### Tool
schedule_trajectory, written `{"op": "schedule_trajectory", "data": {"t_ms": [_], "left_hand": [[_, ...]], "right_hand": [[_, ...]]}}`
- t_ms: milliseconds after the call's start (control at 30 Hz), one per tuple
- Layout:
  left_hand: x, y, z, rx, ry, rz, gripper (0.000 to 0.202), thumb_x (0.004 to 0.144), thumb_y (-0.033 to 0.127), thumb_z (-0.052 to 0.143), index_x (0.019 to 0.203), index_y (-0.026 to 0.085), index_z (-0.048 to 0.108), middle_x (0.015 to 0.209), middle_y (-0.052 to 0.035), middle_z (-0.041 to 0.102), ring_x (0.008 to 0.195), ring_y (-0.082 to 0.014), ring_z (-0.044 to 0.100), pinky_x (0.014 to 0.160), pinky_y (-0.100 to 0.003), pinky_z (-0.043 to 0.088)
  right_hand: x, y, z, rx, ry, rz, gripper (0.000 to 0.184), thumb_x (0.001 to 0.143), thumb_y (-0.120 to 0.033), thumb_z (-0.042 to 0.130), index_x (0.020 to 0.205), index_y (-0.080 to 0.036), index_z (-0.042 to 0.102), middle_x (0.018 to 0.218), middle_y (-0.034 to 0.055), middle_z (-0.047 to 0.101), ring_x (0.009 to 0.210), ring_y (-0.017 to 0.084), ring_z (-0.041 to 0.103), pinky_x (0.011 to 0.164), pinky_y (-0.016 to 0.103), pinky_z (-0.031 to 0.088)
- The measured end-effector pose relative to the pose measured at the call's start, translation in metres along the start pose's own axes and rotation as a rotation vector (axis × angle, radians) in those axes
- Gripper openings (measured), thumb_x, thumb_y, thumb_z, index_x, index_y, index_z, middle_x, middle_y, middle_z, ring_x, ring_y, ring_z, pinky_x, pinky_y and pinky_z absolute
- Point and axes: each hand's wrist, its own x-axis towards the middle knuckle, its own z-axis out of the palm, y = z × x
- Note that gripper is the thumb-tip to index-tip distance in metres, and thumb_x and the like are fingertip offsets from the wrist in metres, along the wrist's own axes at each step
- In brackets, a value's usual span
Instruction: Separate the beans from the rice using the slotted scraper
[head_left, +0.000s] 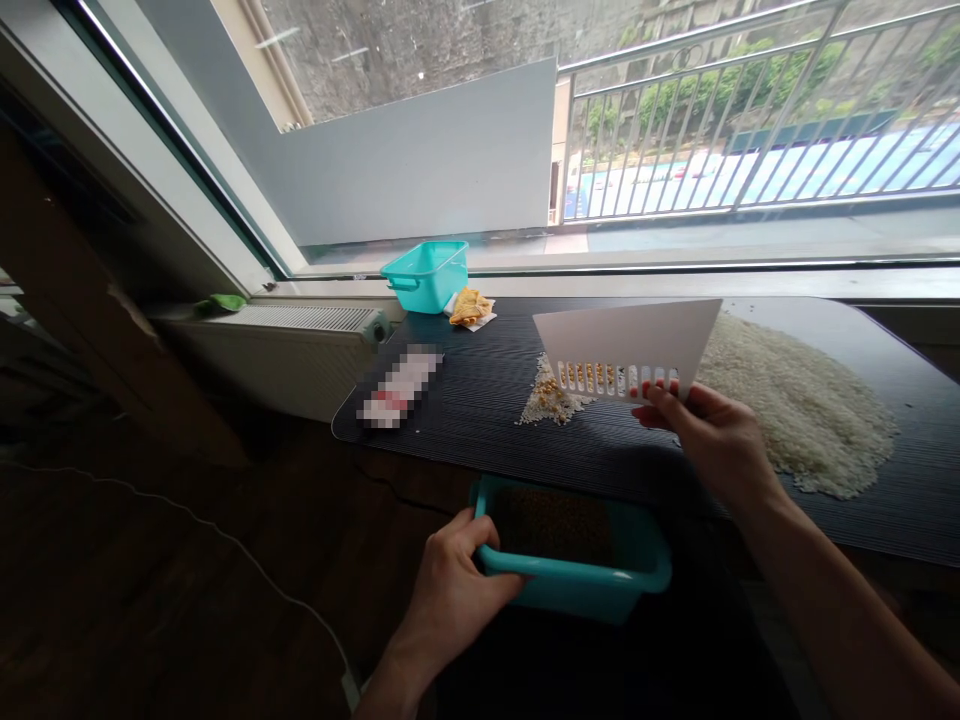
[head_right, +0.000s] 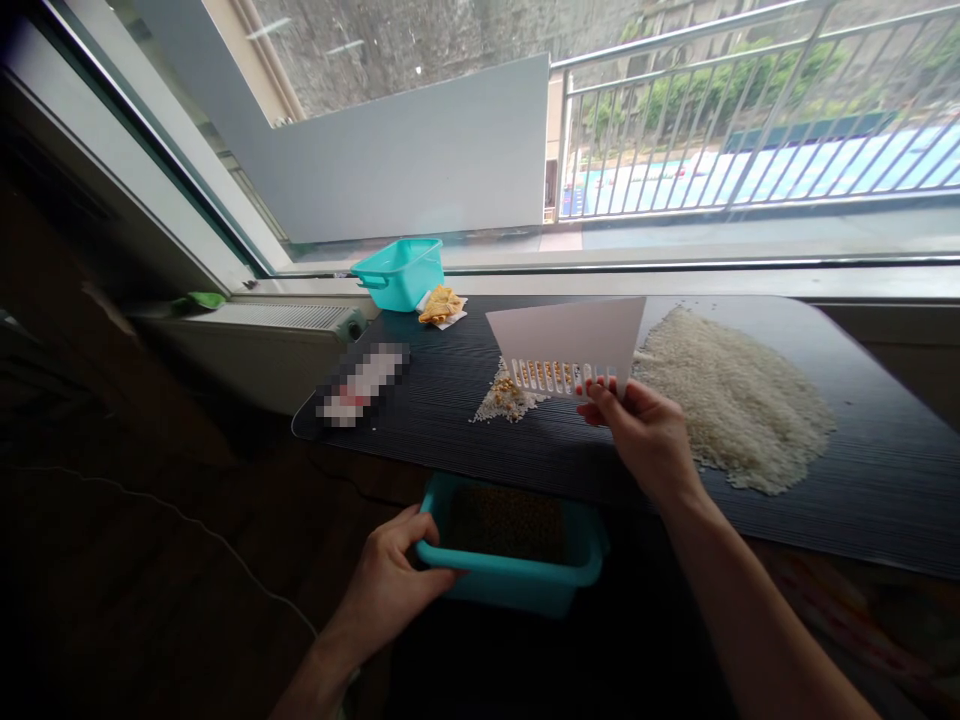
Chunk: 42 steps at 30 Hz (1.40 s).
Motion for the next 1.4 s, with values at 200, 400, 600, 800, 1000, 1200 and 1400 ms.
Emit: {"op": "schedule_trajectory", "data": {"t_ms": [200,400,600,800,1000,1200,1400], "left_hand": [[0.001,0.004,-0.005,-0.029,0.032,0.012,0.026,0.062,0.020,0.074,0.059,0.023,0.048,0.073,0.0036,0.054,0.069,-0.0141,0.052,0.064,-0.025,0.035],[0.001,0.004,-0.008,-0.056,0.058,0.033,0.029,0.062,0.022,0.077,0.058,0.023,0.048,0.073,0.0036,0.052,0.069,-0.0142,0.052,0.064,-0.025,0.037],[0.000,0.002,-0.007,-0.083,0.071,0.058,0.030,0.064,0.021,0.079,0.059,0.023,0.049,0.073,0.0036,0.054,0.069,-0.0140,0.053,0.063,-0.024,0.038],[-0.001,0.001,-0.007,-0.085,0.079,0.072,0.029,0.065,0.022,0.079,0.061,0.023,0.050,0.073,0.0036,0.056,0.068,-0.0138,0.053,0.063,-0.024,0.037],[-0.001,0.002,-0.008,-0.068,0.092,0.073,0.029,0.063,0.018,0.079,0.059,0.022,0.051,0.072,0.0037,0.057,0.069,-0.0140,0.054,0.064,-0.024,0.038],[-0.002,0.001,-0.006,-0.087,0.098,0.090,0.028,0.064,0.020,0.079,0.059,0.022,0.051,0.073,0.0034,0.057,0.069,-0.0142,0.054,0.064,-0.024,0.037],[-0.002,0.002,-0.006,-0.095,0.089,0.079,0.027,0.064,0.021,0.078,0.059,0.023,0.051,0.073,0.0030,0.056,0.069,-0.0145,0.055,0.064,-0.024,0.037]], "right_hand": [[-0.009,-0.004,-0.008,0.015,-0.033,0.025,0.064,0.060,-0.085,0.098,0.085,-0.028,0.085,0.088,0.0029,0.088,0.071,0.025,0.085,0.079,0.047,0.078],[-0.009,-0.002,-0.005,0.020,-0.038,0.035,0.066,0.058,-0.084,0.099,0.085,-0.026,0.084,0.083,0.0032,0.086,0.069,0.026,0.084,0.076,0.047,0.078],[-0.014,-0.006,-0.010,0.022,-0.058,0.063,0.063,0.060,-0.083,0.099,0.085,-0.027,0.085,0.088,0.0041,0.087,0.073,0.026,0.085,0.079,0.047,0.078],[-0.016,-0.005,-0.009,0.002,-0.075,0.071,0.065,0.059,-0.083,0.099,0.086,-0.026,0.085,0.087,0.0050,0.087,0.072,0.026,0.085,0.078,0.048,0.078],[-0.024,-0.008,-0.015,0.008,-0.031,0.091,0.065,0.055,-0.085,0.100,0.084,-0.028,0.086,0.088,0.0038,0.088,0.071,0.026,0.084,0.078,0.048,0.078],[-0.032,-0.008,-0.019,0.004,-0.010,0.119,0.067,0.053,-0.084,0.101,0.082,-0.026,0.086,0.086,0.0047,0.088,0.067,0.023,0.082,0.070,0.042,0.077],[-0.025,-0.005,-0.008,0.026,-0.023,0.084,0.065,0.056,-0.084,0.100,0.084,-0.027,0.086,0.087,0.0030,0.088,0.069,0.024,0.083,0.075,0.045,0.077]]}}
